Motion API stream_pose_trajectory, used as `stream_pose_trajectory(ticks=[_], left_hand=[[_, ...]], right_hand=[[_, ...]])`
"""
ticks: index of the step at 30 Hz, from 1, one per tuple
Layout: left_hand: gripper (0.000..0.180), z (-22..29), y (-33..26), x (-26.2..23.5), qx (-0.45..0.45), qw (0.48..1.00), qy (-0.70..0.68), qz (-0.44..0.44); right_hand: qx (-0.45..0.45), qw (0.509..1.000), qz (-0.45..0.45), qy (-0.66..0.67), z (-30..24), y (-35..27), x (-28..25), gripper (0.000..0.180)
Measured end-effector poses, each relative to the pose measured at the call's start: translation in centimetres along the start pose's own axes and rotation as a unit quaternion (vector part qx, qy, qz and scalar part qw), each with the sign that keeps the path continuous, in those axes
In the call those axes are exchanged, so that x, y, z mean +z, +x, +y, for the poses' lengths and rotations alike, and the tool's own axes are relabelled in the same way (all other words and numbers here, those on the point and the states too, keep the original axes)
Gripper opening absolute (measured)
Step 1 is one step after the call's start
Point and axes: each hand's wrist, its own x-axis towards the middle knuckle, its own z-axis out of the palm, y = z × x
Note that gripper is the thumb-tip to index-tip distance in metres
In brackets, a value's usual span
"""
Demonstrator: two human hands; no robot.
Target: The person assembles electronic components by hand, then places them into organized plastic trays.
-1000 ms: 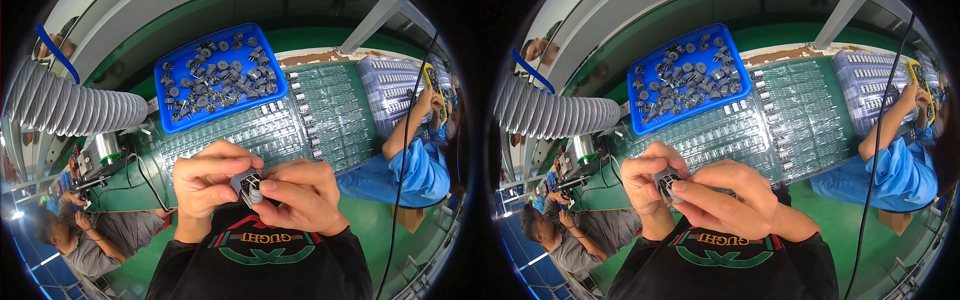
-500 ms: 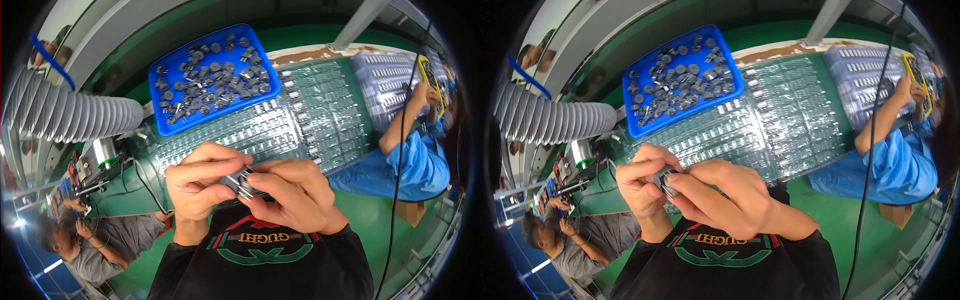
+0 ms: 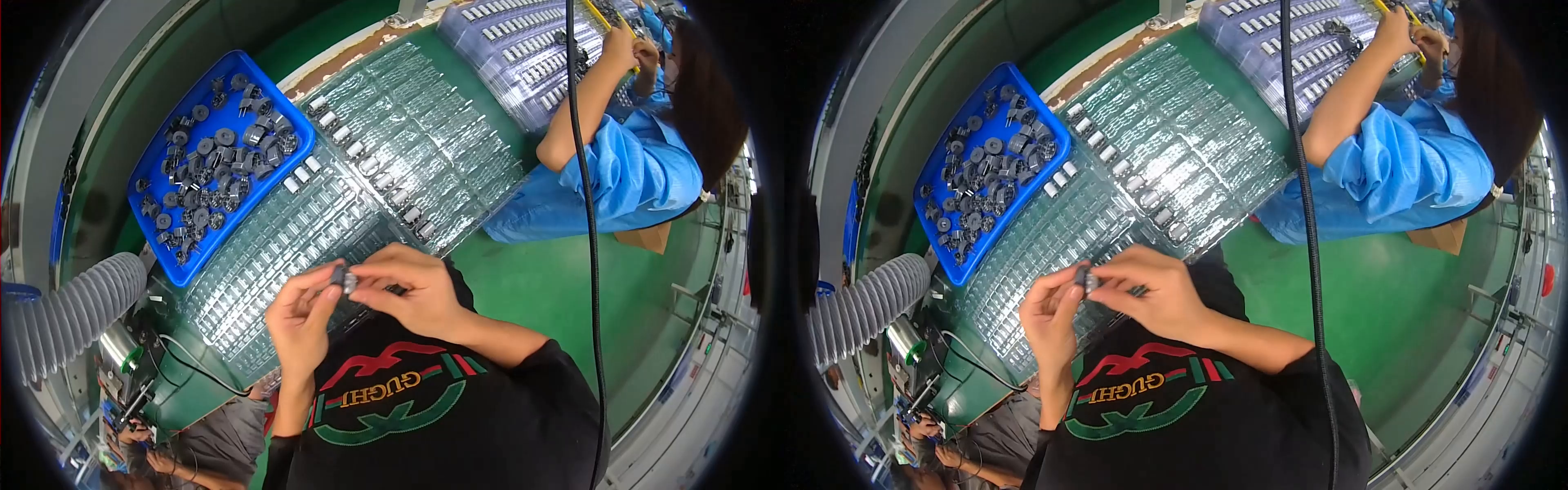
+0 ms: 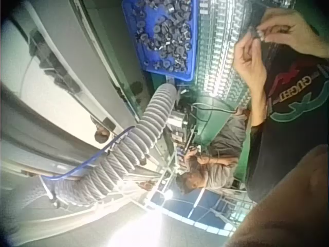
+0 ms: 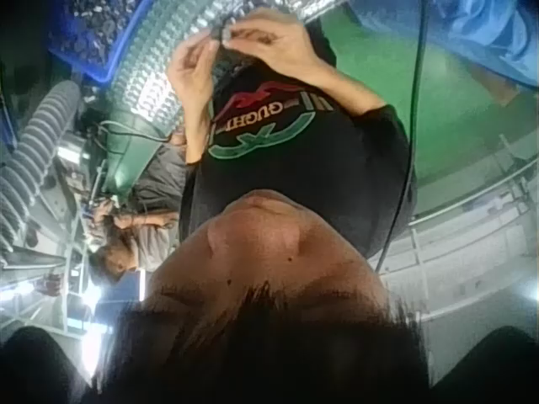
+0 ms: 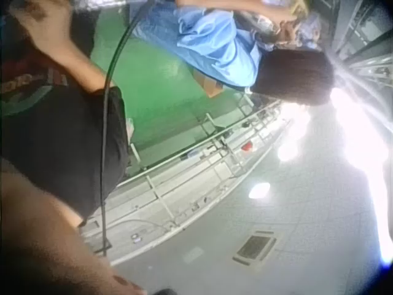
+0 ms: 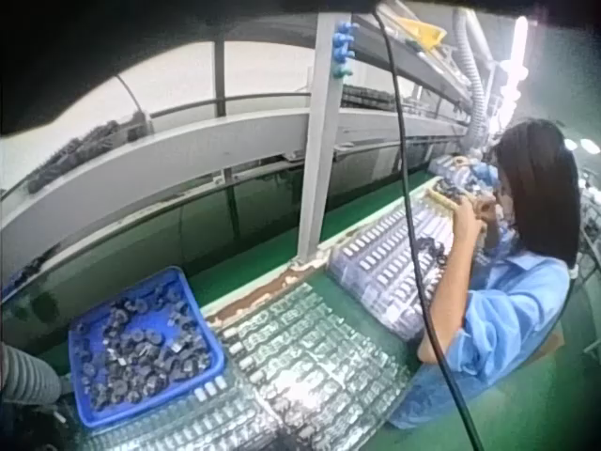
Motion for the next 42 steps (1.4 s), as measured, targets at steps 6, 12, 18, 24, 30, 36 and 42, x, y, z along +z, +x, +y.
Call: stream_pose_trajectory(ticks=[6,12,18,24,30,36,42], left_hand=[[0.028,-2.0,0.7,3.2,0.006,0.997,0.026,-0.079],[0.042,-0.3,1.5,5.3,0.068,0.963,0.174,-0.195],[0.042,-1.1,1.6,5.5,0.219,0.789,0.515,-0.252],[0.046,-1.4,2.0,6.0,0.236,0.728,0.594,-0.248],[0.046,-1.5,2.1,5.8,0.236,0.718,0.6,-0.263],[0.044,-1.2,2.2,5.9,0.223,0.717,0.601,-0.273],[0.043,-1.0,2.0,5.6,0.219,0.714,0.608,-0.27]], right_hand=[[0.068,0.992,0.089,0.055,0.4,-1.8,-2.1,0.026],[0.075,0.953,0.22,0.194,0.9,-2.9,-4.1,0.027],[-0.056,0.957,0.108,-0.265,-1.1,-1.8,-9.5,0.024],[-0.117,0.859,-0.099,-0.489,-2.3,-0.5,-10.6,0.023],[-0.129,0.816,-0.163,-0.54,-2.7,0.2,-10.3,0.024],[-0.153,0.792,-0.201,-0.557,-2.7,0.0,-10.1,0.026],[-0.136,0.782,-0.22,-0.567,-2.3,0.0,-9.2,0.032]])
